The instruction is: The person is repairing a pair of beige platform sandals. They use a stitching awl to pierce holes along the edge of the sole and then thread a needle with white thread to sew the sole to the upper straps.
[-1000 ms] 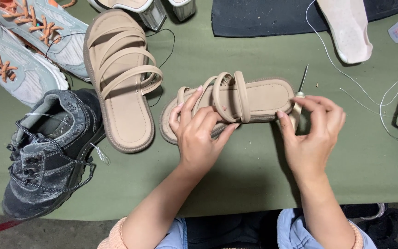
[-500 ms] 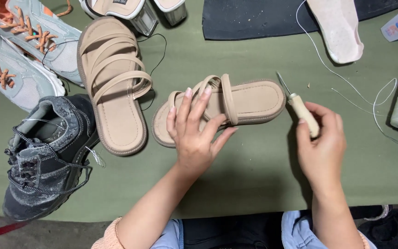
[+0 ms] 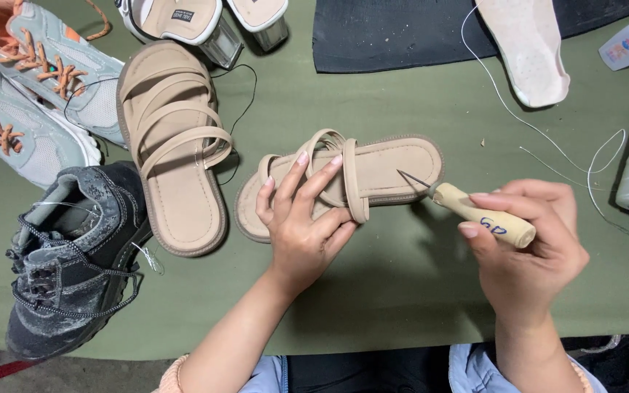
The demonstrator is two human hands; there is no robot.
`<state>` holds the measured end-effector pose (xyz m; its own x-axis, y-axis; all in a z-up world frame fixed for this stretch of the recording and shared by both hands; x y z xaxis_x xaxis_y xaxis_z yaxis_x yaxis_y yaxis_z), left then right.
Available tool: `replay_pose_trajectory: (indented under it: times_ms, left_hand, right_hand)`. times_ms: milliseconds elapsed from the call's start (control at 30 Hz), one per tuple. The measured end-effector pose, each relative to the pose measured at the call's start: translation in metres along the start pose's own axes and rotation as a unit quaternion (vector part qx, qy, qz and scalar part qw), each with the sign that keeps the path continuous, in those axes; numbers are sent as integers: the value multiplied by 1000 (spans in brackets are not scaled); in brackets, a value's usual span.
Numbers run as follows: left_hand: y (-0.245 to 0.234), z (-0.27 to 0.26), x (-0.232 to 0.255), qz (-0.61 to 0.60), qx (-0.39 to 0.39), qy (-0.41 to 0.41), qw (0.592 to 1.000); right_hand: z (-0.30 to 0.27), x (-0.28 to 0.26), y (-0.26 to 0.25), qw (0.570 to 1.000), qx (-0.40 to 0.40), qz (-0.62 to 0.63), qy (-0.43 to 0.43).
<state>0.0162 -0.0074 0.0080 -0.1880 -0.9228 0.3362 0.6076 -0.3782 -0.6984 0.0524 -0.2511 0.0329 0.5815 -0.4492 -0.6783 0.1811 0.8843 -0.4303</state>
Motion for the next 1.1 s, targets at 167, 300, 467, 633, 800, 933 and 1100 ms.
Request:
replay_pose_trajectory:
  times_ms: [167, 300, 467, 633, 800, 933, 1100]
  left_hand:
    - [0, 1, 0, 3, -5, -5, 1000]
    - [-3, 3, 0, -10, -19, -15, 1000]
    - [-2, 6, 1, -7, -9, -20, 1000]
    - [-2, 4, 1, 1, -11, -22, 1000]
    - [11, -5, -1, -31, 20, -69, 997]
    - [9, -2, 0, -20, 15, -87, 996]
    - [12, 2, 1, 15, 12, -70, 997]
  right_hand:
    - [14, 1, 22, 997, -80, 9, -9]
    - [0, 18, 33, 965, -24, 220, 142]
    - [-1, 17, 44, 946, -87, 248, 190]
    - [6, 8, 50, 958, -126, 202, 161]
    - [6, 15, 54, 967, -101, 212, 95]
    - [7, 13, 54, 969, -129, 204, 48]
    - [12, 5, 55, 964, -127, 222, -68]
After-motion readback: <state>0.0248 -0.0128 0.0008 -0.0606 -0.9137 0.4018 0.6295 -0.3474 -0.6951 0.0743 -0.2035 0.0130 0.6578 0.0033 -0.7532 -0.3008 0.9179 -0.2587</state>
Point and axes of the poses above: each hand's wrist, its own z-axis towards the middle knuckle, its own y-axis out of the palm, x = y × z, the point moved 1 cm from there along z, towards the middle knuckle, and after that the axes turned 8 degrees about -y, right-handed, at the moved point
